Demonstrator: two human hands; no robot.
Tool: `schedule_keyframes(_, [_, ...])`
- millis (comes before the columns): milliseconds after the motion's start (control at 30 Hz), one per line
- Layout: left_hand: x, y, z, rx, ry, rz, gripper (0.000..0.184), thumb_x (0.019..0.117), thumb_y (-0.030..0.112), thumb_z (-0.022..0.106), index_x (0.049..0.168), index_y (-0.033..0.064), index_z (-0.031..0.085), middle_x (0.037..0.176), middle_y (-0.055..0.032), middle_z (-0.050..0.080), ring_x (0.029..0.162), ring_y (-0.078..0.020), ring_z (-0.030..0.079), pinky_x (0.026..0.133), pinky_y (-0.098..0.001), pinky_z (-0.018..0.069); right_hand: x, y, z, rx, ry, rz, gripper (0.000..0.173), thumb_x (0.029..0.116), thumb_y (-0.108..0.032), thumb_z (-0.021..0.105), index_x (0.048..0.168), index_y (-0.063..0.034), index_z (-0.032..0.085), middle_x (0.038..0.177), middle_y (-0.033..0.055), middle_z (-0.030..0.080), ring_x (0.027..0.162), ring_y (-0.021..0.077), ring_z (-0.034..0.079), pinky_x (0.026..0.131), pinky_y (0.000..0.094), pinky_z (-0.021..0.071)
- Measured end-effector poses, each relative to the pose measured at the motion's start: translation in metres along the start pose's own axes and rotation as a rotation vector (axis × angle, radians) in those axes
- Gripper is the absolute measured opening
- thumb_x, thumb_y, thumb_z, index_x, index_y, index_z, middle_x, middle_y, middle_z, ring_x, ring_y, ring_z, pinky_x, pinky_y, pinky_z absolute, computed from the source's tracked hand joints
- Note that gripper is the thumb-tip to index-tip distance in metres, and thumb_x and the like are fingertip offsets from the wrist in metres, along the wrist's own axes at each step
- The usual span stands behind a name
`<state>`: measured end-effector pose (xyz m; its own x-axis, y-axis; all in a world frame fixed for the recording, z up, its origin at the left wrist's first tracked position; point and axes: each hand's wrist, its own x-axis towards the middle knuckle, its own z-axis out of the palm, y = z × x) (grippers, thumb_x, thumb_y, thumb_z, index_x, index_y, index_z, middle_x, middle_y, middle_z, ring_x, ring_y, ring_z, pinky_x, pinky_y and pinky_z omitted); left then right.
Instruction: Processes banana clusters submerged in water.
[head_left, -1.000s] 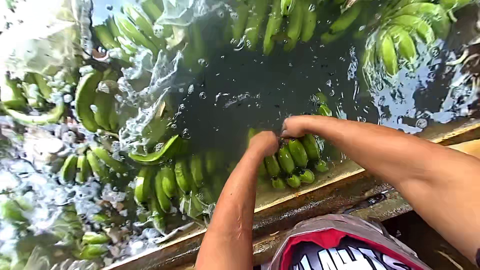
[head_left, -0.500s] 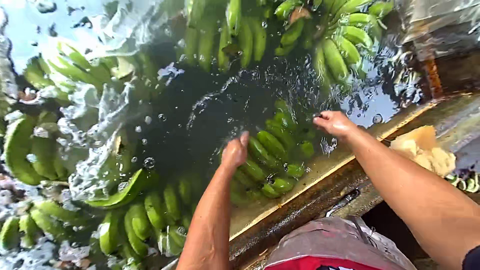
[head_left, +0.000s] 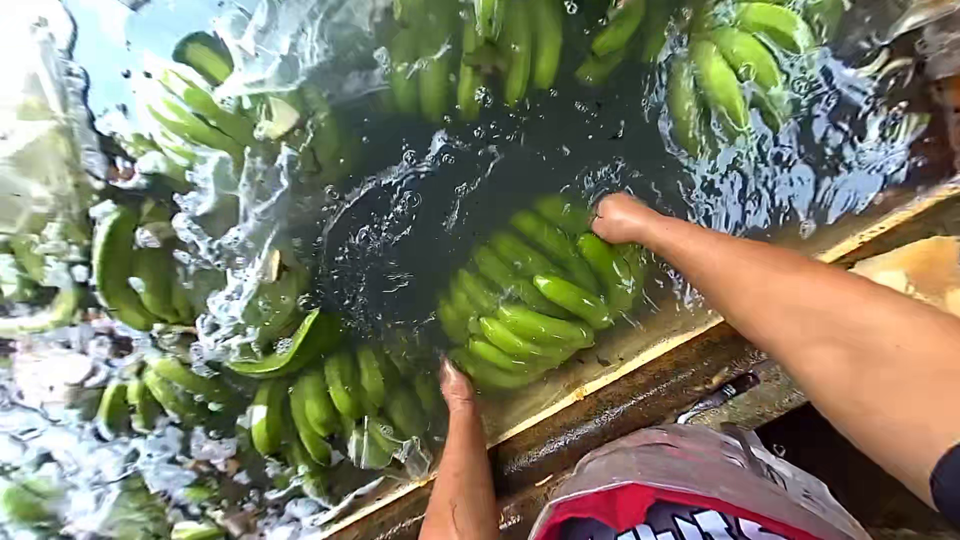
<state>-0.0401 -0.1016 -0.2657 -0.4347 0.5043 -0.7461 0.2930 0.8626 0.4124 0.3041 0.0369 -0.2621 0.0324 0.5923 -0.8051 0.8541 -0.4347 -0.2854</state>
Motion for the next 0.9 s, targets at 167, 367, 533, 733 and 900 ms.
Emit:
schedule_keyframes(167, [-0.007,-0.019,0.025,-0.574,-0.028,-0.260,0.068,0.1104,0.054,0.016,0.156,0.0079,0.035,0.151,-0.0211,0.047,0.136,-0.0334,0.049,0.107,-0.0586,0.0438,-0.003,-0.025,-0.011,0.407,0.189,0.067,0.038,0.1067,-0.022,0.052,0.118,0.0124,0.064,0.119,0.0317,0.065,0.112,0.0426,0.064,0.099,0.0617,0.0479])
schedule_keyframes(367, [0.014,0.036,-0.009,-0.183,-0.035,-0.272,0.061,0.1115,0.048,0.031,0.141,-0.0025,0.051,0.132,-0.0274,0.059,0.117,-0.0375,0.060,0.095,-0.0599,0.0501,-0.037,0.041,-0.003,0.627,0.530,0.207,0.049,0.1089,-0.028,0.047,0.145,0.0050,0.048,0.143,0.0310,0.053,0.135,0.0429,0.051,0.111,0.0603,0.0398])
schedule_keyframes(533, [0.029,0.071,-0.028,-0.472,-0.069,0.009,0.043,0.1109,0.039,0.039,0.129,0.0019,0.054,0.100,-0.0092,0.063,0.084,-0.0152,0.063,0.073,-0.0342,0.0553,-0.044,0.041,0.047,0.754,0.247,0.406,0.058,0.1135,-0.040,0.028,0.152,0.0022,0.042,0.153,0.0287,0.045,0.144,0.0395,0.043,0.118,0.0575,0.0341])
schedule_keyframes(733, [0.033,0.075,-0.014,-0.229,0.420,0.253,0.063,0.1101,0.027,0.046,0.155,-0.0107,0.023,0.157,-0.0333,0.033,0.147,-0.0367,0.037,0.121,-0.0427,0.0303,-0.053,0.044,0.032,0.351,-0.017,0.540,0.042,0.1109,-0.020,0.037,0.129,0.0130,0.056,0.130,0.0366,0.057,0.118,0.0493,0.059,0.095,0.0669,0.0474])
schedule_keyframes(900, [0.015,0.092,0.023,-0.209,0.433,0.303,0.079,0.1068,0.035,0.052,0.160,-0.0066,0.010,0.164,-0.0321,0.019,0.153,-0.0392,0.023,0.126,-0.0441,0.0209,-0.068,0.017,0.022,0.147,0.179,0.147,0.049,0.1046,-0.010,0.044,0.150,0.0079,0.043,0.146,0.0378,0.047,0.135,0.0560,0.046,0.108,0.0727,0.0363])
